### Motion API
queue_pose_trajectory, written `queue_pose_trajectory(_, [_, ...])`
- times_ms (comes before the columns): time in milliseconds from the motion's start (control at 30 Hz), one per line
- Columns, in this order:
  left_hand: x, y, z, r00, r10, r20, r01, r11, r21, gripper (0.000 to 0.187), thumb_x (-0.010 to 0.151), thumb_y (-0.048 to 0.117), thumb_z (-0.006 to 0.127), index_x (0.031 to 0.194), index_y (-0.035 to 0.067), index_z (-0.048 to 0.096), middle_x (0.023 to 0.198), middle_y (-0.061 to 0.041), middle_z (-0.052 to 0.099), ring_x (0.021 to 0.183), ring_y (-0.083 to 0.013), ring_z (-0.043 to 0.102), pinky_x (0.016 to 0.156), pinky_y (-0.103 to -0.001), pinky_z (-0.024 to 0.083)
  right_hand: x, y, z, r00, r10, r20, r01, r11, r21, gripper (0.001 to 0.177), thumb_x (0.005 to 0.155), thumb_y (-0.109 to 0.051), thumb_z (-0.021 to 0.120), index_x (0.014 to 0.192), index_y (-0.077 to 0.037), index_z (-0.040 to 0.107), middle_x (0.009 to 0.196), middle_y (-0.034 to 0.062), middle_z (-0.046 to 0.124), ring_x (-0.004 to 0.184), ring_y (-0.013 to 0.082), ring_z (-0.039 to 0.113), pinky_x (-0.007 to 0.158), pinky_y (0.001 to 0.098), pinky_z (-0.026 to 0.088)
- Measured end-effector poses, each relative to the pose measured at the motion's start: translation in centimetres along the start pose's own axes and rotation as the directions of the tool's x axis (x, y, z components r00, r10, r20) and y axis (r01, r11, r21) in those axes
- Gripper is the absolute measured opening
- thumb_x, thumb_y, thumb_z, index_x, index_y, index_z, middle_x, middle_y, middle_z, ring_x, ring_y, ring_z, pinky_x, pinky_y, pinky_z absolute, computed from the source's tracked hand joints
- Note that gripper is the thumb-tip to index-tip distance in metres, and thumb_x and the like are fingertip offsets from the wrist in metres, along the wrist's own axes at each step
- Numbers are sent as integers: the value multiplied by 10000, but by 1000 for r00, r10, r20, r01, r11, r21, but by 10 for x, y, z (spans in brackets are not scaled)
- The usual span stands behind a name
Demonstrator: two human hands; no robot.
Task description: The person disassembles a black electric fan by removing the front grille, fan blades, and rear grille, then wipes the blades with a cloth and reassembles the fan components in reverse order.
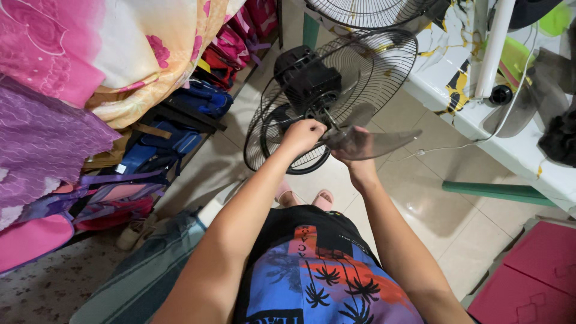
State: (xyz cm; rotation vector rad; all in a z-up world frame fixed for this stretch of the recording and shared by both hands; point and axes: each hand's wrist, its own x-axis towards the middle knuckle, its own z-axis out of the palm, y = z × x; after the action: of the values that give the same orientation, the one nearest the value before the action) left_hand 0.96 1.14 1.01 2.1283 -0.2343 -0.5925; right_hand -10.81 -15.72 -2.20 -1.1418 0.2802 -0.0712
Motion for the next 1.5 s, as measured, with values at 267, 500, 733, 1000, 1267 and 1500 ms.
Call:
queue_pose_trajectory(267, [4,-2,22,986,47,161,-50,999,17,335,903,68,559,1096,205,796,1140,-108,761,1056,-272,725,945,-350,545,-4,-16,-24,993,120,15,-121,988,93,839,810,187,699,1443,-192,301,1431,80,460,1294,223,531,958,355,543])
queue_pose_trajectory(500, [-7,13,17,974,187,129,-202,972,119,531,765,-78,594,1119,256,808,1172,-148,699,1134,-335,636,999,-382,481,-5,-16,-24,993,121,17,-122,986,113,831,807,196,684,1435,-190,301,1474,73,435,1295,242,542,955,354,547])
queue_pose_trajectory(733, [-24,20,-1,963,235,131,-249,963,106,579,804,-89,530,1202,266,756,1220,-92,698,1119,-314,655,945,-383,523,3,-21,-13,997,75,17,-75,997,-2,850,771,194,726,1433,-146,315,1481,82,422,1344,249,529,1045,374,540])
queue_pose_trajectory(1000, [-26,20,-18,971,208,116,-217,974,70,445,831,-2,558,1188,180,751,1124,-124,733,1032,-333,694,891,-408,548,8,-25,13,994,65,-86,-78,985,-155,788,765,115,789,1406,-47,361,1350,165,556,1186,303,676,929,377,607])
queue_pose_trajectory(1267, [-22,27,-19,990,95,108,-104,991,85,336,819,155,667,1141,177,762,919,-139,745,870,-318,730,782,-413,561,14,-42,29,977,71,-202,-145,913,-382,807,737,-14,874,1380,-43,387,1363,172,559,1042,267,710,760,368,613])
queue_pose_trajectory(1500, [-7,15,-13,993,34,112,-43,996,81,264,861,125,626,1096,92,742,932,-167,731,825,-360,695,748,-437,547,9,-45,36,967,-230,-111,66,645,-761,817,702,-92,967,1367,-41,495,1348,168,624,1075,256,698,831,351,607])
